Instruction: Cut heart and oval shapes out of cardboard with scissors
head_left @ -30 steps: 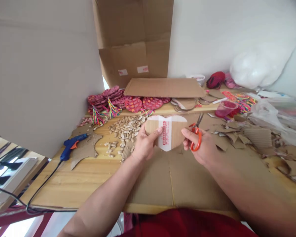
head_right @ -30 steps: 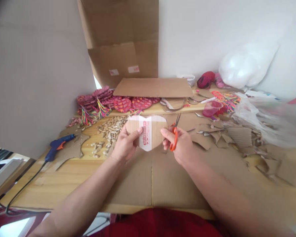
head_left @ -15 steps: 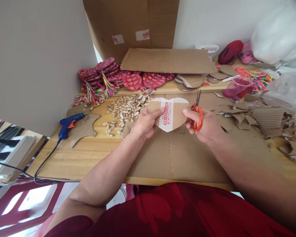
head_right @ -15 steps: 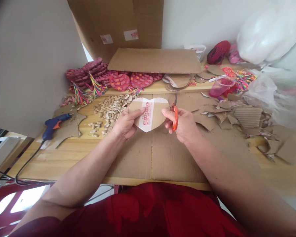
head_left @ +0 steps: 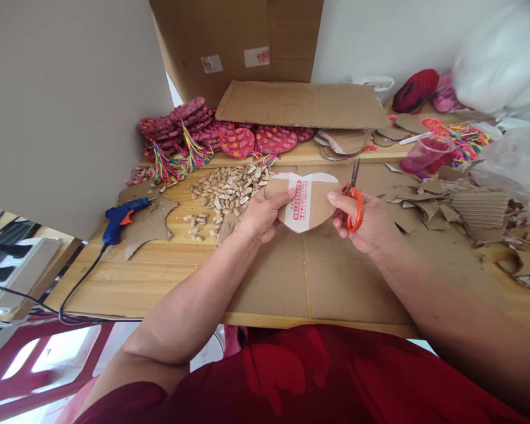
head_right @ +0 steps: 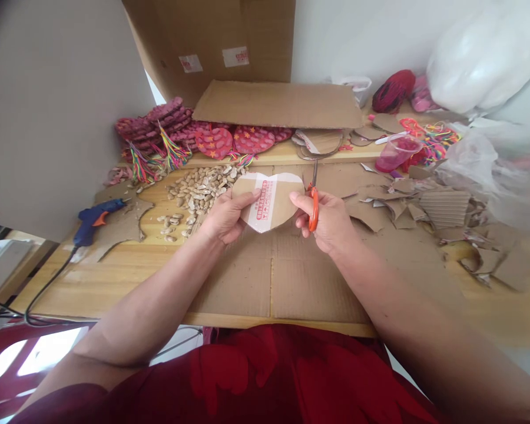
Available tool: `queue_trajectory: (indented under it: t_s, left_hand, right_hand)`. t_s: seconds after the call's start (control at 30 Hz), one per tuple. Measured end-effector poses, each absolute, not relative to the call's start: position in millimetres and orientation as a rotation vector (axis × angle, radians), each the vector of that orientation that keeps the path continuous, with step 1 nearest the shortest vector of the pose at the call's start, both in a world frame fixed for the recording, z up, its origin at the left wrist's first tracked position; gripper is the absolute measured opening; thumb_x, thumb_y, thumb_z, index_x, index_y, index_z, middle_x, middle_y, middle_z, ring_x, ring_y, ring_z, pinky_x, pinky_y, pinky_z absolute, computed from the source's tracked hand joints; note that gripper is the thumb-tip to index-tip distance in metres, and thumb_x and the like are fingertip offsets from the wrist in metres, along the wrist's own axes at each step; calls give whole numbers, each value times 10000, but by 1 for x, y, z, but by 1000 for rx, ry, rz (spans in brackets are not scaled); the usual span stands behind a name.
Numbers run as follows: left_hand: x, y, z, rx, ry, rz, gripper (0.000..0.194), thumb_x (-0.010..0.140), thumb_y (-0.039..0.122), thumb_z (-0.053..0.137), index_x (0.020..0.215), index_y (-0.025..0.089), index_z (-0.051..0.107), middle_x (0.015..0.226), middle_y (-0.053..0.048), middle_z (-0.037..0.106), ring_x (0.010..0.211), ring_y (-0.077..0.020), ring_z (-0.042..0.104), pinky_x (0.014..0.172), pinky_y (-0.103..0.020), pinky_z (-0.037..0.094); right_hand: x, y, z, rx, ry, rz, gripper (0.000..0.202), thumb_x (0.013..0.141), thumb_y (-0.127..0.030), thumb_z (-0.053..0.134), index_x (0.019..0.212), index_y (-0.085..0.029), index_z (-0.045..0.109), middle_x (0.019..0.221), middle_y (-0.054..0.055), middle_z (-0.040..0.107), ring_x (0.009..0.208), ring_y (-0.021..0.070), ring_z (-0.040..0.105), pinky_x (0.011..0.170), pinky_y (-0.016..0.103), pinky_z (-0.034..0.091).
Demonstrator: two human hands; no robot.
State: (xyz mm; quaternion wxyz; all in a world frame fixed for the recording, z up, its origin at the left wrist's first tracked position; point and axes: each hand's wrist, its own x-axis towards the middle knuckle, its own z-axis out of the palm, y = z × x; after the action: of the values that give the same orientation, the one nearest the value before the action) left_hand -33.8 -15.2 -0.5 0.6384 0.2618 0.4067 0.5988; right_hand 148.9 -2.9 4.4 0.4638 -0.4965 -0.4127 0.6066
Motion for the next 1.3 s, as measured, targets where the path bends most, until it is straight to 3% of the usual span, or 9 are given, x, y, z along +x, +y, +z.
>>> queue_trajectory:
  t_s: [0.47,0.87,1.3]
  left_hand:
    - [-35,-14,-1,585,952,1356,286,619,204,875,839,137,705,786,-22,746,672,-144,679,716,-306,560]
    - [-36,-13,-1,613,931,1361,371,598,225,895,895,133,691,819,-29,745,700,-153,687,745,-322,560]
    - [-36,-15,2,652,906,1376,418,605,239,892,959,139,693,868,-38,754,761,-169,694,795,-339,559]
  right_hand:
    - [148,-1,4,-1215,-1028,1458,266,646,-297,869,649,-200,622,513,-43,573,380,77,498,245,171,330]
    - [150,-3,5,-1187,-1030,1464,257,616,-289,893,667,-191,661,563,-30,605,409,79,518,265,171,362]
    - [149,-4,7,-1200,-1038,1435,289,643,-283,875,642,-200,598,546,-47,560,408,79,513,274,174,368]
